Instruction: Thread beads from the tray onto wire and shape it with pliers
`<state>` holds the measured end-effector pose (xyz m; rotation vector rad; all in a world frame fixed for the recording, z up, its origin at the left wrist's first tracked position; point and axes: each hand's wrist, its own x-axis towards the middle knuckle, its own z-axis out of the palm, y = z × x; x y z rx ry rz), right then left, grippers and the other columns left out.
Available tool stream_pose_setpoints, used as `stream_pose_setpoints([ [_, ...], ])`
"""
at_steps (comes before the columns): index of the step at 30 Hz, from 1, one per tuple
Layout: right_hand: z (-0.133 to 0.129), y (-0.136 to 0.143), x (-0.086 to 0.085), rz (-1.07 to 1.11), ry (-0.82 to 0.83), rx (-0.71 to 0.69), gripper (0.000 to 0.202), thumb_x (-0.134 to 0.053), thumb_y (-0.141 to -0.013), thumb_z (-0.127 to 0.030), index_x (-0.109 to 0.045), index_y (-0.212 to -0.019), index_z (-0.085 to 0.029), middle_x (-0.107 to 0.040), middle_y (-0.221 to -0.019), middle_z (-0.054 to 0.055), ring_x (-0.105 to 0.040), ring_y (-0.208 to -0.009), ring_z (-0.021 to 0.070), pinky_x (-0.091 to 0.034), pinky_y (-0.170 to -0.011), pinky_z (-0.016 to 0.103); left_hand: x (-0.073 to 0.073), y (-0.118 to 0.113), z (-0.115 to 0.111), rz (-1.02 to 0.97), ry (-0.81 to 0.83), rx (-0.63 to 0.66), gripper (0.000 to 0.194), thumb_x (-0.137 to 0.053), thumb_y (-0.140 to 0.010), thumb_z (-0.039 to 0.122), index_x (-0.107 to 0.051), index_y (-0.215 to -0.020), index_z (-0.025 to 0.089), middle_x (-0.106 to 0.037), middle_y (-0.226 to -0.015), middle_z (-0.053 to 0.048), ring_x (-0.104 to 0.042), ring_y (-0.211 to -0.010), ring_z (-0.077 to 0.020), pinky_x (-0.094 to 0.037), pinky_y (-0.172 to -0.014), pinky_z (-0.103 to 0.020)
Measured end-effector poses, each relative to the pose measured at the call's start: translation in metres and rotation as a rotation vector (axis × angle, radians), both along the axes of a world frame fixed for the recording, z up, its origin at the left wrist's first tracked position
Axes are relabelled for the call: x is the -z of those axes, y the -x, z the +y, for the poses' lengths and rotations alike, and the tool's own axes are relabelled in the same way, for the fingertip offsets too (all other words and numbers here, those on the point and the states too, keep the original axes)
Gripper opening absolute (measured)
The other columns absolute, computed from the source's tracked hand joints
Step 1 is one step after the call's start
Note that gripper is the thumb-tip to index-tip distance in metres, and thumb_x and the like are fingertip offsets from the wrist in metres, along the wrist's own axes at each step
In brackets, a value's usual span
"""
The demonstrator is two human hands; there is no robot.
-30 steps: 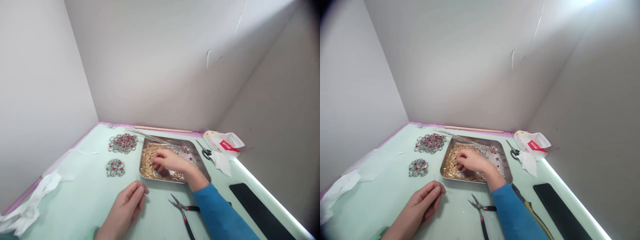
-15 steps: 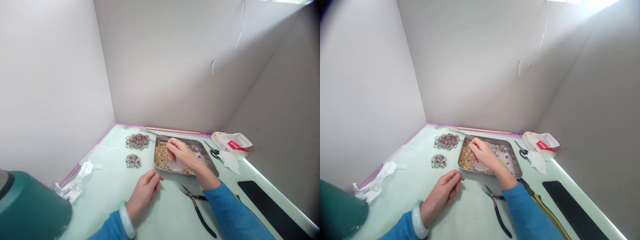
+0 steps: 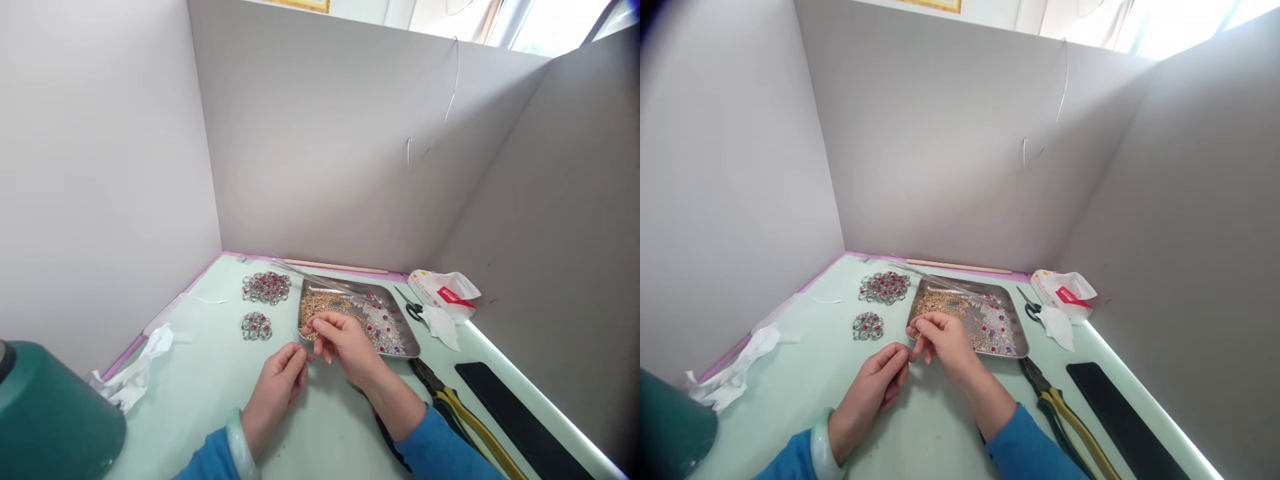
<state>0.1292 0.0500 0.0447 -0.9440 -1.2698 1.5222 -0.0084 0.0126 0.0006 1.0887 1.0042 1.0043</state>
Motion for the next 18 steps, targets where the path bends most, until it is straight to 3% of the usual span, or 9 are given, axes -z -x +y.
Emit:
stream_pose_setpoints([
  [18,0.003,-0.006,0.009,0.174,0.147,-0.133,0.024,-0.066,-0.077,-0.034,-0.068,-0.085,-0.012,-0.068,-0.086,0.008,-0.047,-0.044,0.0030,-0.032,-0.038,0.015,-0.004,0.000,-0.004,0.013,-0.001,-0.002,0.031,-0.048,-0.081,0.048,-0.050,-0.076,0.017,-0.040,-0.046,0.007,-0.025,-0.035,-0.0043,-0.017,-0.034,-0.017],
])
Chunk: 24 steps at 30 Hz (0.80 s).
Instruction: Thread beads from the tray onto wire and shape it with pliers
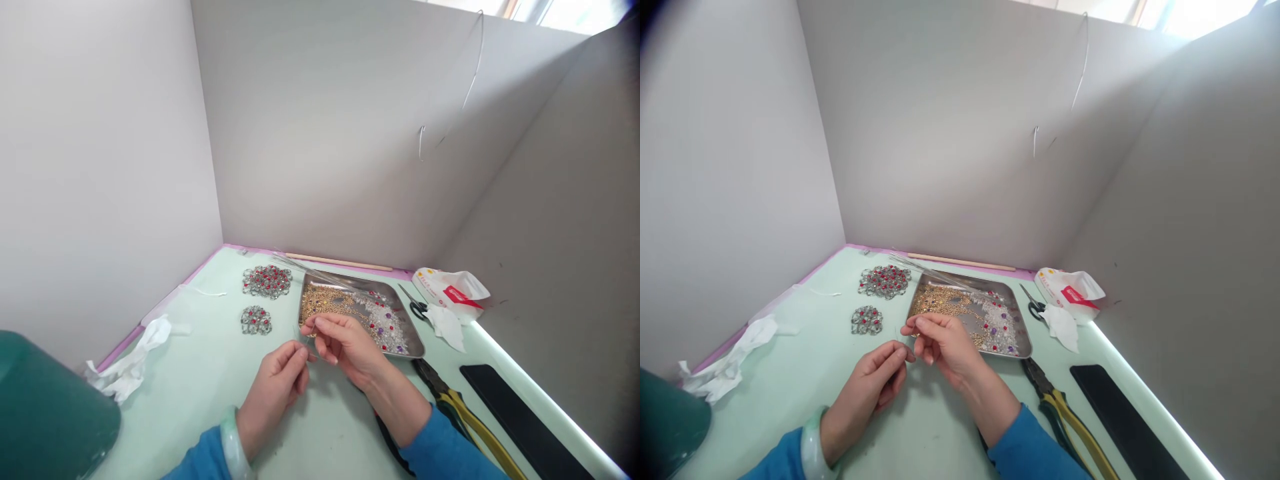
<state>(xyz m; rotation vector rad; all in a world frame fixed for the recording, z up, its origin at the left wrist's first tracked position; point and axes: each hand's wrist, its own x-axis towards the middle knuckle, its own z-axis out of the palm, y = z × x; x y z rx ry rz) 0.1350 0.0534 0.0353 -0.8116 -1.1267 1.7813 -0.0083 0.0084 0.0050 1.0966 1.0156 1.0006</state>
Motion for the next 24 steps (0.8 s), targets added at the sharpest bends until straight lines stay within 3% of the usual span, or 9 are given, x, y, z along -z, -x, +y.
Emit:
stream_pose_setpoints([
  [24,0.0016,-0.0028,0.0009,0.009,0.021,0.001,0.023,-0.071,-0.072,-0.033,-0.067,-0.085,-0.015,-0.069,-0.090,0.008,-0.049,-0.045,0.0033,-0.030,-0.036,0.015,-0.0014,0.0004,-0.0006,-0.041,0.032,-0.004,0.033,-0.051,-0.079,0.050,-0.050,-0.076,0.017,-0.042,-0.045,0.007,-0.024,-0.034,-0.0043,-0.016,-0.035,-0.018],
])
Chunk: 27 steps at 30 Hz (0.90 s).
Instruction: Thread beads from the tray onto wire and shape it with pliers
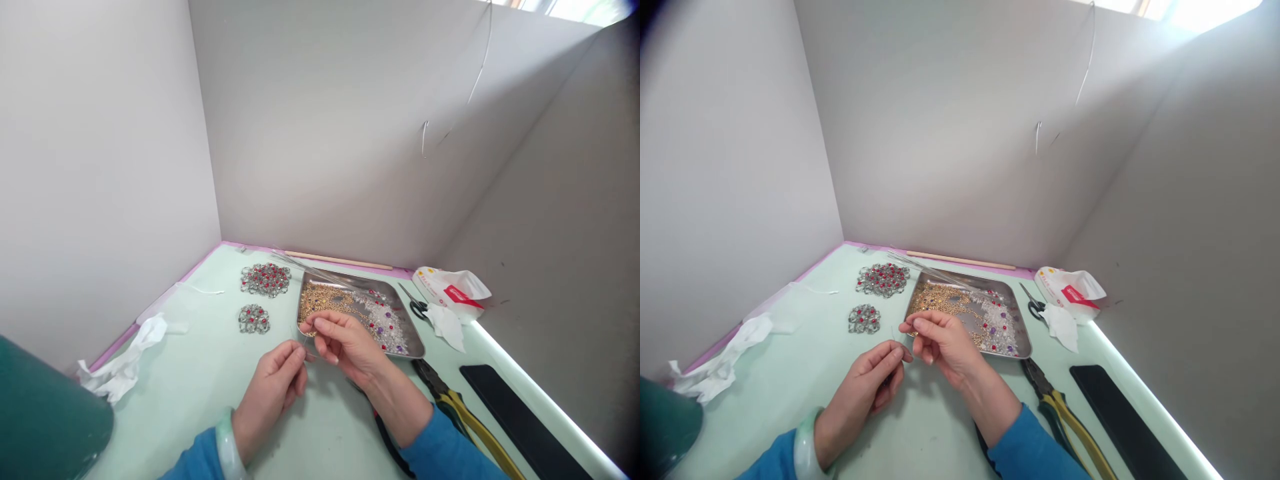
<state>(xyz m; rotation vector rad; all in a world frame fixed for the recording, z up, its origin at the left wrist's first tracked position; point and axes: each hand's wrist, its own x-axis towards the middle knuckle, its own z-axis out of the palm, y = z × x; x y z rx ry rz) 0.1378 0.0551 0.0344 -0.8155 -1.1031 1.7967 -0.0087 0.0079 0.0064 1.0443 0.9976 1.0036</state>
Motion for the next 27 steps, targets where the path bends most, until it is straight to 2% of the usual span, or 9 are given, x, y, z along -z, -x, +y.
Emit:
stream_pose_setpoints([
  [4,-0.002,0.002,0.000,-0.019,-0.009,0.009,0.022,-0.070,-0.072,-0.032,-0.067,-0.085,-0.015,-0.068,-0.090,0.007,-0.051,-0.046,0.0036,-0.032,-0.038,0.015,0.001,0.001,0.001,0.008,-0.005,0.008,0.032,-0.049,-0.081,0.049,-0.051,-0.079,0.017,-0.043,-0.046,0.007,-0.024,-0.034,-0.0045,-0.016,-0.035,-0.018],
  [11,-0.007,0.005,-0.004,-0.140,-0.127,0.027,0.020,-0.066,-0.074,-0.033,-0.067,-0.083,-0.014,-0.067,-0.085,0.007,-0.055,-0.053,0.0078,-0.035,-0.040,0.018,-0.001,0.000,0.000,0.021,-0.037,0.012,0.033,-0.048,-0.082,0.049,-0.050,-0.076,0.017,-0.040,-0.048,0.007,-0.025,-0.035,-0.0043,-0.017,-0.034,-0.018],
  [16,-0.007,0.003,-0.010,-0.331,-0.240,0.087,0.021,-0.060,-0.078,-0.033,-0.068,-0.086,-0.016,-0.060,-0.061,0.001,-0.051,-0.054,0.0099,-0.034,-0.045,0.019,-0.003,-0.001,0.001,-0.008,-0.015,-0.002,0.032,-0.050,-0.081,0.050,-0.050,-0.078,0.018,-0.038,-0.051,0.007,-0.024,-0.038,-0.0046,-0.017,-0.037,-0.018],
  [19,-0.007,0.003,-0.010,-0.458,-0.360,0.173,0.015,-0.060,-0.077,-0.029,-0.068,-0.082,-0.018,-0.060,-0.068,0.000,-0.051,-0.060,0.0102,-0.040,-0.056,0.022,-0.004,0.000,0.001,-0.070,0.017,0.020,0.028,-0.050,-0.081,0.044,-0.051,-0.084,0.017,-0.038,-0.053,0.007,-0.022,-0.041,-0.0047,-0.015,-0.038,-0.019],
  [22,-0.007,0.004,-0.009,-0.509,-0.417,0.193,0.014,-0.058,-0.077,-0.027,-0.068,-0.080,-0.018,-0.061,-0.073,0.001,-0.053,-0.068,0.0121,-0.042,-0.067,0.025,-0.004,0.002,0.001,-0.176,0.063,0.048,0.018,-0.048,-0.081,0.032,-0.051,-0.091,0.017,-0.042,-0.057,0.006,-0.022,-0.043,-0.0053,-0.015,-0.040,-0.019],
  [27,-0.005,0.004,-0.008,-0.532,-0.360,0.190,0.015,-0.056,-0.078,-0.029,-0.065,-0.080,-0.017,-0.056,-0.062,-0.002,-0.050,-0.059,0.0112,-0.039,-0.059,0.024,-0.005,0.003,0.001,-0.232,0.085,0.050,0.015,-0.045,-0.082,0.025,-0.050,-0.093,0.017,-0.045,-0.058,0.005,-0.024,-0.043,-0.0055,-0.015,-0.040,-0.020],
])
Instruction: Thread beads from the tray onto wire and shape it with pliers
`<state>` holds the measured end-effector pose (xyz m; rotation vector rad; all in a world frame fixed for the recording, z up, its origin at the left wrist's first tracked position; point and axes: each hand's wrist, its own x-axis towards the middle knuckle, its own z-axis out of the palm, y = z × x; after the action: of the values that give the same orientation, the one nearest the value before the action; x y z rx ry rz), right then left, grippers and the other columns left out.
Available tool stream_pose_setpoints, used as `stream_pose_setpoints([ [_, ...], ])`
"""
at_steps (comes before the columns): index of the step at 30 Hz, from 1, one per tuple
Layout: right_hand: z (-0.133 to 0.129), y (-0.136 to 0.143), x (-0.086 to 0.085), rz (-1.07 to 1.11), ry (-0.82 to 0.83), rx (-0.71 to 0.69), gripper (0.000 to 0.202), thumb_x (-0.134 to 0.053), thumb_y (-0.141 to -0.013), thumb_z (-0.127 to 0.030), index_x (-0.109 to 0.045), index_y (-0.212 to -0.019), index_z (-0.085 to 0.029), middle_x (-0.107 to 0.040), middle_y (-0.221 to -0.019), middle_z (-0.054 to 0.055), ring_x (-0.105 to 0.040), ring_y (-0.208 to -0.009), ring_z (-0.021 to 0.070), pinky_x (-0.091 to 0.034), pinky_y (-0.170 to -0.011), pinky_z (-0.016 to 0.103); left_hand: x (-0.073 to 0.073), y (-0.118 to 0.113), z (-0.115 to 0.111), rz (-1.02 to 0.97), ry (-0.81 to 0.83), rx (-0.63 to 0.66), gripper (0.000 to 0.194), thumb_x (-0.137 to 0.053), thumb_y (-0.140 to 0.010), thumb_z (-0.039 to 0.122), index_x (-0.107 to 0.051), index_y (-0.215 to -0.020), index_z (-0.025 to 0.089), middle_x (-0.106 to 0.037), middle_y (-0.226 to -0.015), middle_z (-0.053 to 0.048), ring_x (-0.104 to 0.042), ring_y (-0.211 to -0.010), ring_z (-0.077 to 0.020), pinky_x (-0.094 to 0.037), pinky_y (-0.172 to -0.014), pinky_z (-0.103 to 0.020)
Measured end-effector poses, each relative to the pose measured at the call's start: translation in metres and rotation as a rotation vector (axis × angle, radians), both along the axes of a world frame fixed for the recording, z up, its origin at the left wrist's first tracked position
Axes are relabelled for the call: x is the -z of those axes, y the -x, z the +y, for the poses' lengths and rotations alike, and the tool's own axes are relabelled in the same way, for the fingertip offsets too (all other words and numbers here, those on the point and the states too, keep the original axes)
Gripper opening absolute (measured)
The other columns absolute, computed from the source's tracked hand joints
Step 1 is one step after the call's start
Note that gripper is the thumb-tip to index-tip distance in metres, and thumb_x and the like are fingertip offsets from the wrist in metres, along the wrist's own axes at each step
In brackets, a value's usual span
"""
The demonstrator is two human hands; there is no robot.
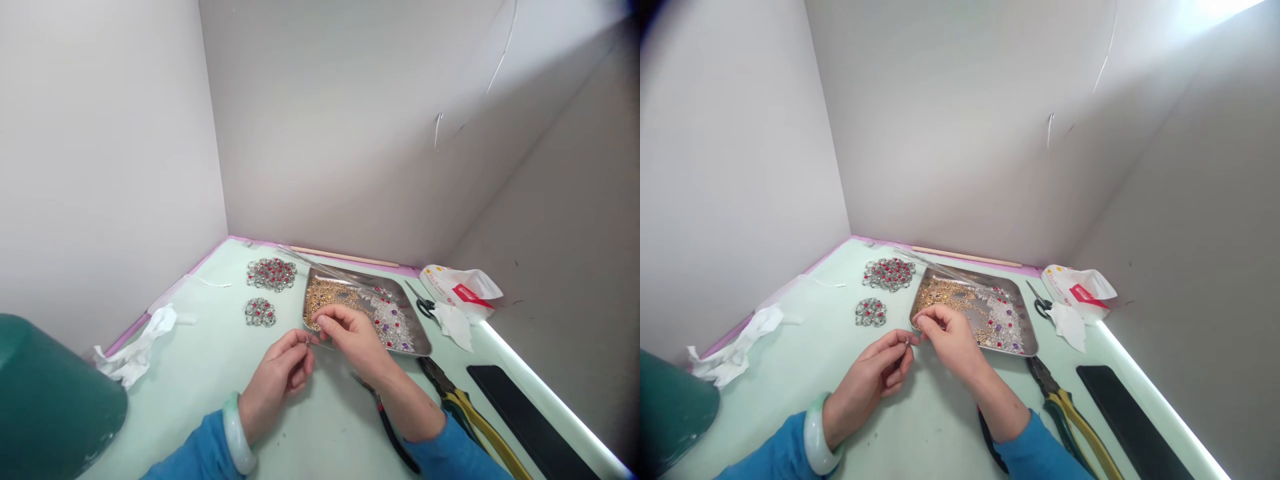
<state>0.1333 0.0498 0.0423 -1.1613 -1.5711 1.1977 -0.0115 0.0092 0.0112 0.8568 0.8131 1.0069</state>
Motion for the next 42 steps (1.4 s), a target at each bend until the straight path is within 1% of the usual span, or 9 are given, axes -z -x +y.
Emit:
stream_pose_setpoints([
  [4,0.000,-0.002,-0.003,-0.077,-0.004,-0.003,0.018,-0.054,-0.081,-0.033,-0.062,-0.077,-0.017,-0.054,-0.058,-0.003,-0.046,-0.055,0.0100,-0.036,-0.055,0.022,0.000,-0.001,0.001,0.024,-0.010,-0.011,0.014,-0.046,-0.083,0.027,-0.050,-0.091,0.016,-0.045,-0.057,0.005,-0.023,-0.042,-0.0047,-0.016,-0.039,-0.019],
  [8,-0.002,-0.008,-0.008,-0.265,-0.043,-0.008,0.025,-0.054,-0.082,-0.038,-0.059,-0.071,-0.017,-0.051,-0.055,-0.004,-0.044,-0.053,0.0091,-0.033,-0.052,0.021,0.002,-0.001,0.003,0.035,-0.024,-0.040,0.014,-0.047,-0.083,0.029,-0.049,-0.090,0.017,-0.046,-0.058,0.005,-0.025,-0.041,-0.0046,-0.019,-0.039,-0.019],
  [15,-0.007,-0.010,-0.013,-0.429,-0.077,-0.154,0.020,-0.057,-0.080,-0.031,-0.055,-0.066,-0.017,-0.051,-0.057,-0.004,-0.042,-0.052,0.0069,-0.030,-0.048,0.019,0.004,-0.001,0.003,0.073,-0.044,-0.047,0.020,-0.048,-0.085,0.036,-0.049,-0.079,0.017,-0.044,-0.057,0.005,-0.025,-0.042,-0.0040,-0.020,-0.039,-0.018],
  [18,-0.006,-0.011,-0.013,-0.377,-0.029,-0.202,0.014,-0.057,-0.079,-0.027,-0.055,-0.069,-0.017,-0.051,-0.058,-0.005,-0.042,-0.050,0.0060,-0.031,-0.046,0.018,0.007,-0.001,0.003,0.131,-0.063,-0.044,0.029,-0.048,-0.085,0.041,-0.045,-0.070,0.017,-0.040,-0.054,0.006,-0.022,-0.040,-0.0037,-0.019,-0.038,-0.019],
  [21,-0.001,-0.019,-0.014,-0.260,0.087,-0.274,0.016,-0.053,-0.082,-0.030,-0.056,-0.074,-0.017,-0.056,-0.063,-0.003,-0.044,-0.046,0.0057,-0.033,-0.043,0.018,0.007,-0.001,0.003,0.169,-0.064,-0.020,0.028,-0.047,-0.085,0.041,-0.050,-0.075,0.016,-0.040,-0.054,0.006,-0.021,-0.039,-0.0038,-0.017,-0.037,-0.020],
  [25,0.007,-0.030,-0.016,-0.100,0.179,-0.224,0.027,-0.046,-0.087,-0.040,-0.056,-0.081,-0.016,-0.059,-0.069,0.000,-0.047,-0.044,0.0065,-0.032,-0.037,0.018,0.005,-0.001,0.002,0.200,-0.090,0.027,0.028,-0.051,-0.083,0.043,-0.053,-0.080,0.015,-0.040,-0.054,0.007,-0.023,-0.040,-0.0039,-0.016,-0.039,-0.019],
  [29,0.006,-0.028,-0.013,-0.081,0.228,-0.296,0.028,-0.050,-0.085,-0.042,-0.060,-0.086,-0.016,-0.060,-0.072,0.001,-0.047,-0.045,0.0057,-0.031,-0.038,0.017,0.008,-0.001,0.001,0.267,-0.163,0.127,0.031,-0.051,-0.083,0.045,-0.053,-0.075,0.015,-0.040,-0.052,0.006,-0.026,-0.041,-0.0049,-0.018,-0.040,-0.020],
  [34,0.001,-0.019,-0.005,0.016,0.265,-0.366,0.023,-0.060,-0.080,-0.038,-0.061,-0.080,-0.015,-0.050,-0.061,-0.003,-0.041,-0.048,0.0047,-0.028,-0.044,0.017,0.012,0.000,0.000,0.372,-0.275,0.171,0.035,-0.049,-0.084,0.043,-0.047,-0.062,0.016,-0.040,-0.051,0.005,-0.030,-0.045,-0.0064,-0.023,-0.043,-0.021],
  [42,0.000,-0.012,-0.004,0.134,0.202,-0.258,0.024,-0.061,-0.080,-0.037,-0.052,-0.072,-0.016,-0.043,-0.051,-0.006,-0.035,-0.046,0.0052,-0.025,-0.045,0.018,0.004,0.000,-0.002,0.309,-0.238,0.023,0.029,-0.052,-0.082,0.043,-0.056,-0.076,0.015,-0.042,-0.052,0.006,-0.029,-0.045,-0.0062,-0.021,-0.044,-0.020],
])
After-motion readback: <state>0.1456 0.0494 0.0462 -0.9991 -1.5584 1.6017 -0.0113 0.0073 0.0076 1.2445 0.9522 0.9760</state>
